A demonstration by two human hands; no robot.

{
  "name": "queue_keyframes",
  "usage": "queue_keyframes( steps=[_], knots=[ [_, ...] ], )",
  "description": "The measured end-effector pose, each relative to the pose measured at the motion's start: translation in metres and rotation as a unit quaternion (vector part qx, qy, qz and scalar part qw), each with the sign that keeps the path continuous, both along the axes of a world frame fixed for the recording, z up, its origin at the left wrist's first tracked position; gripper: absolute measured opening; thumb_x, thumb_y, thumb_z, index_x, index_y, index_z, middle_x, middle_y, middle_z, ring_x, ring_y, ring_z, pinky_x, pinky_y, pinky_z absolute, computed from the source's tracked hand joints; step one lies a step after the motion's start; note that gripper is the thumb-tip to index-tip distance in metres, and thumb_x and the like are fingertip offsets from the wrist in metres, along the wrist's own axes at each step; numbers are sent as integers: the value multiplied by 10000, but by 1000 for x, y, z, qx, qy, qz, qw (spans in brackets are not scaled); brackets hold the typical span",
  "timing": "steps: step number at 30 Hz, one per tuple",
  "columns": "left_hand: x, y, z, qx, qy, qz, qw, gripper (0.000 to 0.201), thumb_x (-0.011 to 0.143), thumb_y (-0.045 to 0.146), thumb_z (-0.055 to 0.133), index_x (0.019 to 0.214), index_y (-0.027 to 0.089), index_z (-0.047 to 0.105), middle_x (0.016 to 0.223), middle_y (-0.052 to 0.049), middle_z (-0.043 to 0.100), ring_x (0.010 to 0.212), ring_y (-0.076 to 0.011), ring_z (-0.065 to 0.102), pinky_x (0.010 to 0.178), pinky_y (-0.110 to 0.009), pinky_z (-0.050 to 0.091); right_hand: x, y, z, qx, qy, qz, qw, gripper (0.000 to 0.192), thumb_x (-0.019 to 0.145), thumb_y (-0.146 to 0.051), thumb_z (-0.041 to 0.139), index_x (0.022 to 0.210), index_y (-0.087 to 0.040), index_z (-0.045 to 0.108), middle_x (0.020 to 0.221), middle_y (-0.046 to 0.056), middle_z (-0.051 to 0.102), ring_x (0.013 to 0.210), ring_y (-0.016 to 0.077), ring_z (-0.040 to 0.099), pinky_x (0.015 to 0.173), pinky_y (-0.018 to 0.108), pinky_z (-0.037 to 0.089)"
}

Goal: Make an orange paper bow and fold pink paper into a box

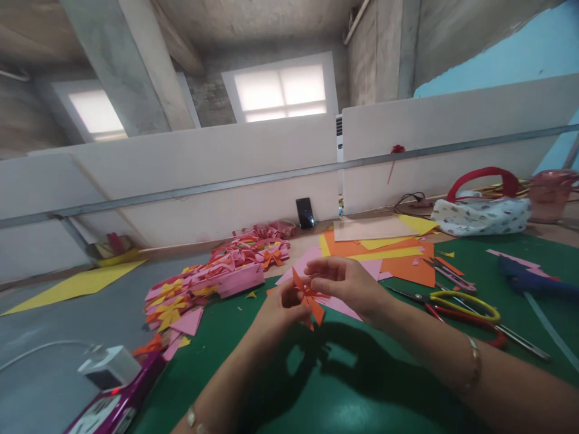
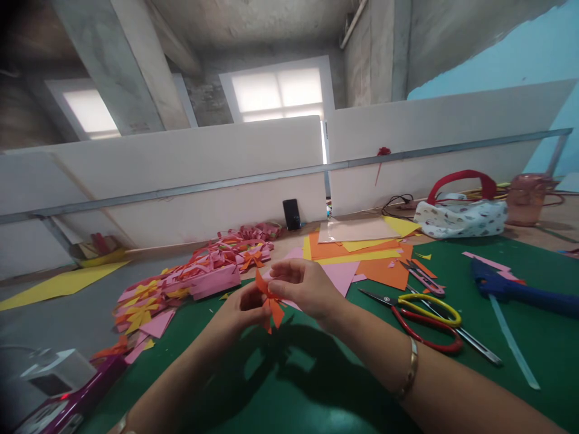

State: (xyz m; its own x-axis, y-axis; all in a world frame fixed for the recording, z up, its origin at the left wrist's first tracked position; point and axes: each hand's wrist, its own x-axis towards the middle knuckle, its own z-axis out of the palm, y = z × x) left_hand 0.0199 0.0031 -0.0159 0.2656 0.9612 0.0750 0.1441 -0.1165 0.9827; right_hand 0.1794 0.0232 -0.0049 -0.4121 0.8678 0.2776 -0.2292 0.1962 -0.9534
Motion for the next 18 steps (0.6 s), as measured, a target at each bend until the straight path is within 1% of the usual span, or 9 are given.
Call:
queue_keyframes(
  steps=[1, 3, 5, 7, 9, 11, 13, 16, 18],
  knots=[
    [-1, 2, -2, -42, -52, -24, 997, 506, 585, 172, 624, 1079, 165, 512, 725, -2, 601, 654, -165, 587, 605, -278, 439, 1, 1, 0, 23, -17, 7, 1000, 379, 645, -222, 715, 1002, -155, 608, 998, 75, 645, 933, 189, 613, 827, 343, 487],
    [-2, 2, -4, -98, -125, -52, 986, 610, 555, 112, 602, 1148, 171, 469, 748, -13, 619, 694, -184, 616, 625, -280, 446, 2, 2, 0, 86, -64, 5, 994, 480, 628, -198, 721, 1088, -165, 585, 1067, 83, 627, 973, 194, 598, 856, 350, 477],
    [-1, 0, -2, -128, -175, -77, 973, 646, 540, 70, 556, 1170, 176, 458, 782, -23, 634, 721, -190, 630, 633, -271, 448, 3, 3, 0, 158, -127, -29, 979, 526, 604, -169, 724, 1112, -174, 585, 1080, 77, 623, 956, 192, 596, 853, 354, 471],
    [1, -6, 3, -136, -209, -98, 963, 660, 531, 52, 512, 1176, 180, 457, 782, -22, 646, 699, -176, 635, 611, -246, 445, 4, 3, 2, 195, -180, -70, 962, 521, 594, -160, 721, 1101, -181, 600, 1049, 68, 635, 925, 192, 595, 824, 354, 469],
    [3, -11, 9, -138, -221, -114, 959, 676, 526, 48, 478, 1189, 174, 454, 739, -15, 653, 642, -159, 630, 571, -226, 437, 4, 3, 3, 179, -203, -82, 959, 506, 609, -183, 716, 1101, -170, 600, 990, 66, 651, 885, 188, 599, 776, 338, 476],
    [5, -15, 14, -137, -223, -133, 956, 687, 519, 51, 459, 1196, 165, 457, 706, -11, 656, 595, -152, 621, 545, -221, 434, 5, 2, 5, 130, -196, -69, 969, 452, 651, -216, 692, 1087, -141, 598, 914, 67, 660, 826, 175, 607, 735, 315, 484],
    [5, -17, 16, -132, -221, -143, 956, 679, 515, 54, 448, 1186, 153, 472, 722, -22, 665, 590, -155, 620, 546, -232, 445, 5, 2, 5, 81, -179, -46, 979, 378, 707, -243, 646, 1064, -130, 597, 868, 60, 657, 800, 162, 607, 722, 299, 487],
    [3, -16, 13, -129, -222, -128, 958, 657, 511, 63, 449, 1163, 134, 489, 775, -48, 675, 621, -172, 626, 583, -270, 470, 5, 3, 2, 62, -172, -1, 983, 321, 733, -241, 620, 1044, -162, 605, 893, 48, 642, 855, 161, 594, 752, 294, 480],
    [0, -13, 10, -127, -220, -107, 961, 697, 486, 57, 455, 1177, 150, 473, 839, -49, 675, 682, -187, 634, 631, -294, 480, 5, 5, -1, 60, -174, 17, 983, 389, 695, -230, 658, 1074, -177, 591, 941, 55, 623, 878, 169, 585, 761, 302, 482]
  ],
)
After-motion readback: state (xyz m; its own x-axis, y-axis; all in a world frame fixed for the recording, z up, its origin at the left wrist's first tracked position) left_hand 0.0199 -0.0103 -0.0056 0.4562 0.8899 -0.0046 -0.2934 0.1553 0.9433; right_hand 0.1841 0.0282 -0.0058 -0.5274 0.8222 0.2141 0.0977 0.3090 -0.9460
